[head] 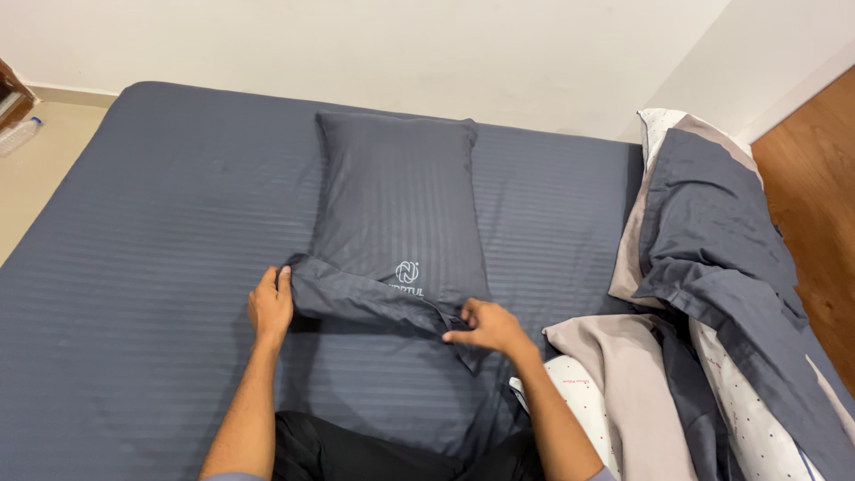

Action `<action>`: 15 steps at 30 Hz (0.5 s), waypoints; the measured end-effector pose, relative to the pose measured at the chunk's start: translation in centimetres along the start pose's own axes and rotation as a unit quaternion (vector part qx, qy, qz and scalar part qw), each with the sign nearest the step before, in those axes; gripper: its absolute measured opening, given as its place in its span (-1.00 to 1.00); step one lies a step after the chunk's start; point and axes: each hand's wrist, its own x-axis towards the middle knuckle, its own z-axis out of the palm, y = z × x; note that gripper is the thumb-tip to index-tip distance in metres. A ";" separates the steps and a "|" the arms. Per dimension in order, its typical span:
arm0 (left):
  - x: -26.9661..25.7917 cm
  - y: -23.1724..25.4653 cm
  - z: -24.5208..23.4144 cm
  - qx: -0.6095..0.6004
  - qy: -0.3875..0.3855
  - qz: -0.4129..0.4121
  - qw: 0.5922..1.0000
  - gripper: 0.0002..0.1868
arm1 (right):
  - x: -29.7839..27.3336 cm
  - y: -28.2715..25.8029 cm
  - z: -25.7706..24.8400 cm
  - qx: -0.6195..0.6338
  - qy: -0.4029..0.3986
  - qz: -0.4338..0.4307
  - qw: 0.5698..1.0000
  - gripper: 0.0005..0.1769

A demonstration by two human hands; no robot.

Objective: The person inserts a pillow into a dark gray pillowcase, smoothing and adjusting the fabric to fit snugly. They then remove the pillowcase and place a light-colored pillowcase over a different pillow, tucking the edges in.

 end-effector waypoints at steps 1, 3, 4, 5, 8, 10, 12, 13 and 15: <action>0.0 0.3 -0.2 0.004 0.002 0.001 1.000 -0.56 | -0.6 -1.1 0.6 -0.008 0.045 -0.051 0.998 -0.26; -0.1 0.7 -1.0 0.023 -0.006 0.011 1.000 -0.54 | -1.2 -2.3 2.3 -0.083 0.107 -0.102 0.986 -0.36; -0.1 0.7 -1.8 0.038 -0.017 0.021 0.999 -0.53 | -1.0 -2.9 3.3 -0.149 0.123 -0.101 0.976 -0.50; 0.1 0.9 -2.2 0.052 -0.027 0.031 0.998 -0.52 | -0.7 -2.9 3.6 -0.216 0.140 -0.099 0.961 -0.61; 0.1 0.6 -3.1 0.101 -0.049 0.013 0.994 -0.52 | -0.2 -1.4 2.7 -0.184 0.074 -0.047 0.979 -0.66; 0.7 0.2 -2.7 0.159 -0.070 -0.022 0.985 -0.51 | -0.5 0.2 1.1 -0.110 0.120 -0.058 0.985 -0.67; 1.0 -0.6 -2.2 0.188 -0.075 -0.045 0.978 -0.51 | -0.5 1.0 -0.2 -0.058 0.164 -0.037 0.984 -0.71; 0.9 -1.0 -1.9 0.190 -0.070 -0.047 0.978 -0.51 | -0.4 1.4 -0.9 -0.042 0.185 -0.009 0.982 -0.74; 0.7 -1.6 -1.4 0.189 -0.059 -0.060 0.978 -0.51 | -0.1 1.9 -1.8 -0.009 0.238 0.015 0.971 -0.77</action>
